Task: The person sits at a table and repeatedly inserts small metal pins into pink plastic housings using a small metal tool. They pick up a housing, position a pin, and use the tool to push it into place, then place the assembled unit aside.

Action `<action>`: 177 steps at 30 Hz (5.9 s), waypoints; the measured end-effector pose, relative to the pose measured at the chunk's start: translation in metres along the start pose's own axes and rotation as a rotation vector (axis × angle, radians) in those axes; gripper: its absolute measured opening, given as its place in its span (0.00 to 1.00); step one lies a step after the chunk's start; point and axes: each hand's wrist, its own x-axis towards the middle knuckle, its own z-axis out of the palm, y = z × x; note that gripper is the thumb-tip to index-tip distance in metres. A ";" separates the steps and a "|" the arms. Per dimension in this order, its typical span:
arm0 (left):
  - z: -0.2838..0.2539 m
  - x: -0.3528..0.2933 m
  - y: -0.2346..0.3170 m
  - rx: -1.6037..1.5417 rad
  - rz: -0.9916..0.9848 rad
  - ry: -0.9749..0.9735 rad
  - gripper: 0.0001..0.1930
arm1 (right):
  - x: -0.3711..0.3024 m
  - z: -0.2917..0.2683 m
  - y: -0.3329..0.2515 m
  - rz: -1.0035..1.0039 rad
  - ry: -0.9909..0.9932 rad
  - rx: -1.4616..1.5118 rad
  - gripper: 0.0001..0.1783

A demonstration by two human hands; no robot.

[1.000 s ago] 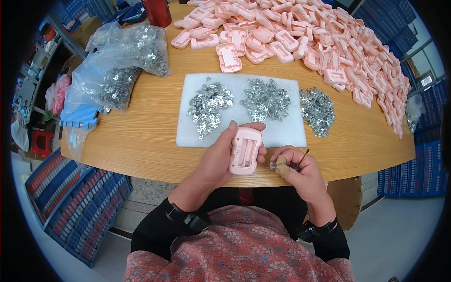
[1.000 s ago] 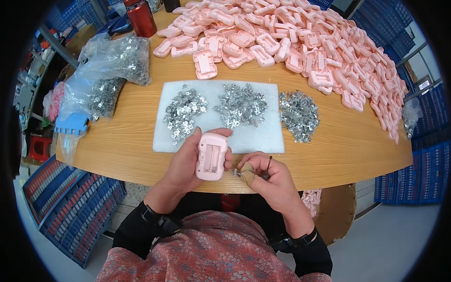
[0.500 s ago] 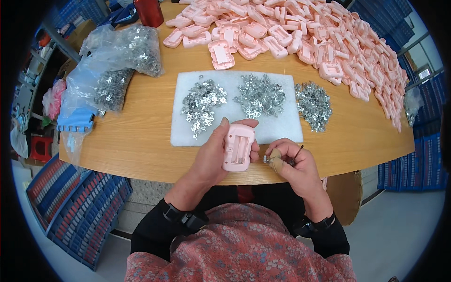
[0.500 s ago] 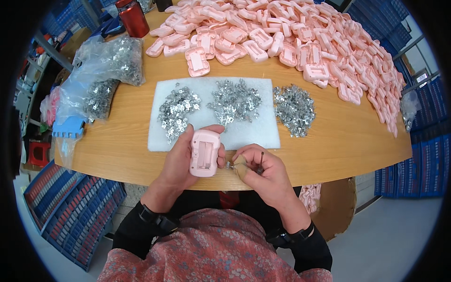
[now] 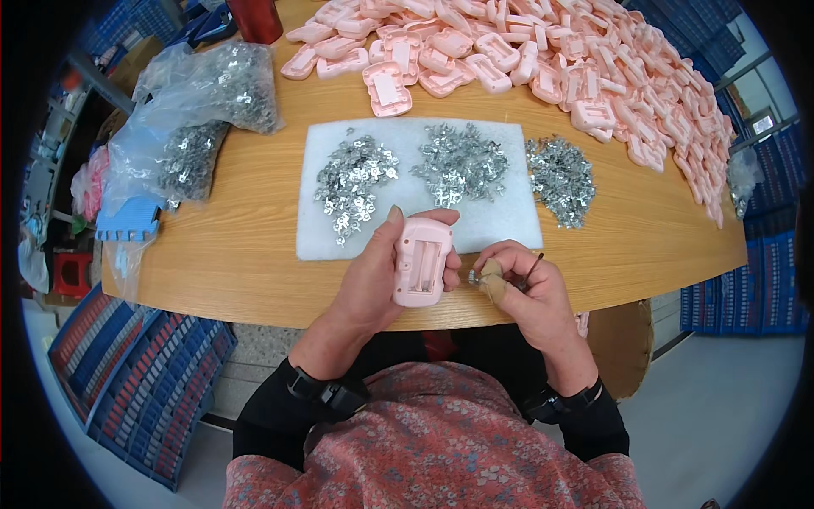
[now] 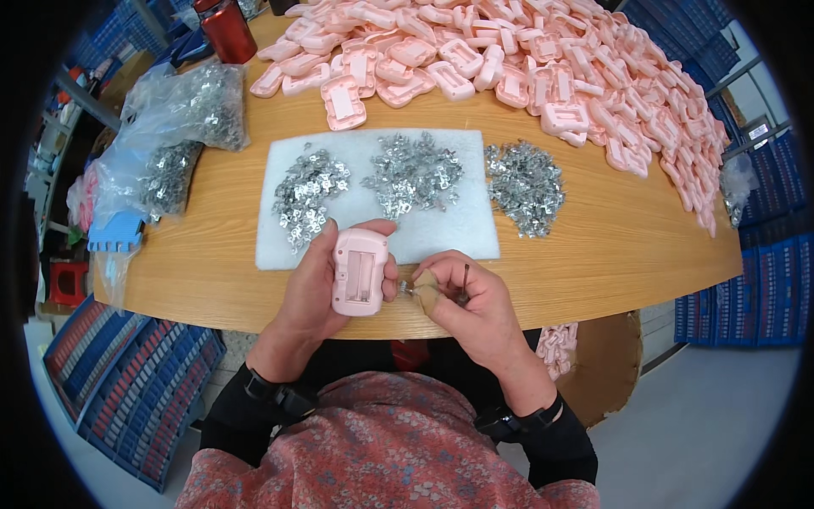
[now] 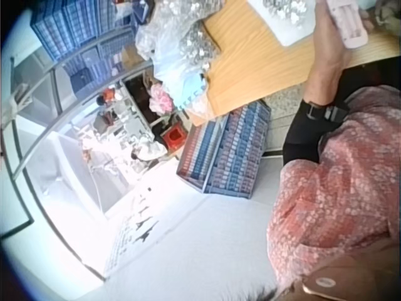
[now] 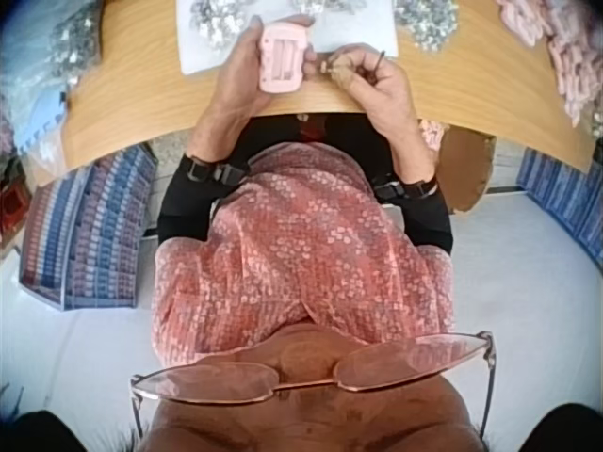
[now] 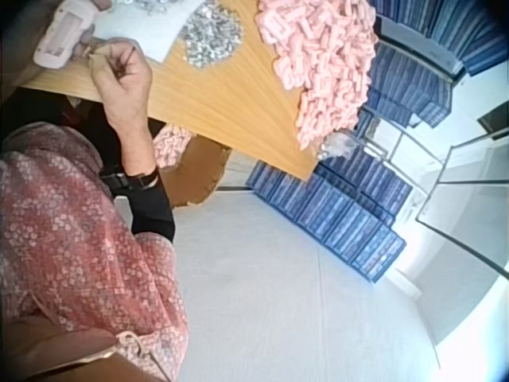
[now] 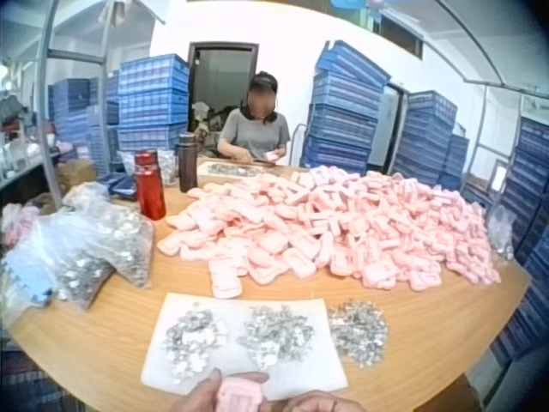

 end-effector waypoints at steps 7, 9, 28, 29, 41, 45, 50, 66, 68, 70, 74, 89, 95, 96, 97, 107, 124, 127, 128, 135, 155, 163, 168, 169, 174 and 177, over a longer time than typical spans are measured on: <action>-0.001 0.002 0.002 0.006 -0.036 0.026 0.33 | 0.016 0.002 -0.005 -0.056 0.074 -0.105 0.03; 0.000 0.002 0.003 -0.006 -0.035 0.045 0.33 | 0.020 -0.004 -0.003 -0.076 0.099 -0.178 0.04; -0.005 -0.014 -0.003 0.042 -0.006 0.069 0.34 | 0.046 -0.002 -0.002 -0.180 0.143 -0.846 0.10; -0.006 -0.014 -0.003 0.034 -0.001 0.067 0.34 | 0.046 -0.003 -0.002 -0.180 0.149 -0.895 0.10; -0.004 -0.013 -0.009 0.048 0.023 0.080 0.35 | 0.033 -0.075 -0.014 -0.075 0.493 -0.918 0.11; -0.003 -0.015 -0.007 0.050 0.039 0.075 0.35 | 0.039 -0.072 -0.008 -0.199 0.452 -0.976 0.11; -0.004 -0.014 -0.008 0.036 0.042 0.073 0.35 | 0.052 -0.045 -0.014 -0.207 0.334 -0.930 0.11; -0.003 -0.015 -0.005 0.025 0.035 0.060 0.35 | 0.073 -0.048 -0.013 -0.198 0.193 -1.151 0.08; -0.002 -0.015 -0.006 0.026 0.046 0.056 0.35 | 0.070 -0.053 -0.010 -0.169 0.211 -1.003 0.08; -0.001 -0.016 -0.004 0.012 0.050 0.050 0.29 | 0.066 -0.058 -0.006 -0.031 0.234 -0.745 0.06; 0.001 -0.013 0.002 0.202 0.000 0.071 0.21 | 0.057 -0.047 -0.016 0.166 0.203 -0.224 0.05; 0.016 0.003 -0.004 0.342 0.125 0.205 0.24 | 0.032 0.007 -0.009 0.113 0.081 -0.043 0.06; 0.021 -0.003 -0.001 0.483 0.097 0.135 0.21 | 0.031 0.000 -0.031 0.161 0.006 -0.358 0.07; 0.020 -0.003 0.000 0.340 0.039 0.126 0.20 | 0.030 0.000 -0.029 0.137 0.019 -0.319 0.07; 0.018 -0.003 0.002 0.198 -0.019 0.116 0.20 | 0.029 0.000 -0.026 0.113 0.032 -0.280 0.06; 0.005 -0.002 0.005 -0.176 -0.227 0.054 0.30 | 0.035 0.023 -0.012 -0.126 0.103 -0.235 0.08; 0.003 0.001 0.000 -0.100 -0.259 0.142 0.30 | 0.043 0.033 -0.006 -0.280 0.141 -0.605 0.11; 0.007 0.002 0.000 -0.114 -0.251 0.177 0.29 | 0.046 0.032 -0.002 -0.362 0.145 -0.723 0.12; 0.009 0.002 0.001 -0.131 -0.250 0.190 0.28 | 0.046 0.031 -0.001 -0.403 0.144 -0.779 0.12; 0.002 0.001 -0.001 -0.109 -0.269 0.125 0.30 | 0.043 0.019 0.000 -0.090 0.159 -0.329 0.10; 0.001 0.005 -0.006 -0.042 -0.280 0.096 0.31 | 0.029 0.006 -0.013 -0.324 0.151 -0.869 0.11; 0.008 0.006 -0.004 0.002 -0.297 0.167 0.30 | 0.036 0.017 -0.018 -0.411 0.068 -0.949 0.13; 0.007 0.006 -0.006 0.002 -0.297 0.164 0.30 | 0.038 0.014 -0.014 -0.383 0.052 -0.936 0.14; 0.005 0.005 -0.006 -0.001 -0.290 0.150 0.31 | 0.037 0.014 -0.011 -0.364 0.065 -0.906 0.14; 0.004 0.006 -0.007 -0.005 -0.288 0.139 0.31 | 0.034 0.014 -0.004 -0.390 0.091 -0.906 0.14; 0.007 0.006 -0.005 0.001 -0.283 0.142 0.31 | 0.031 0.013 -0.002 -0.439 0.092 -0.896 0.14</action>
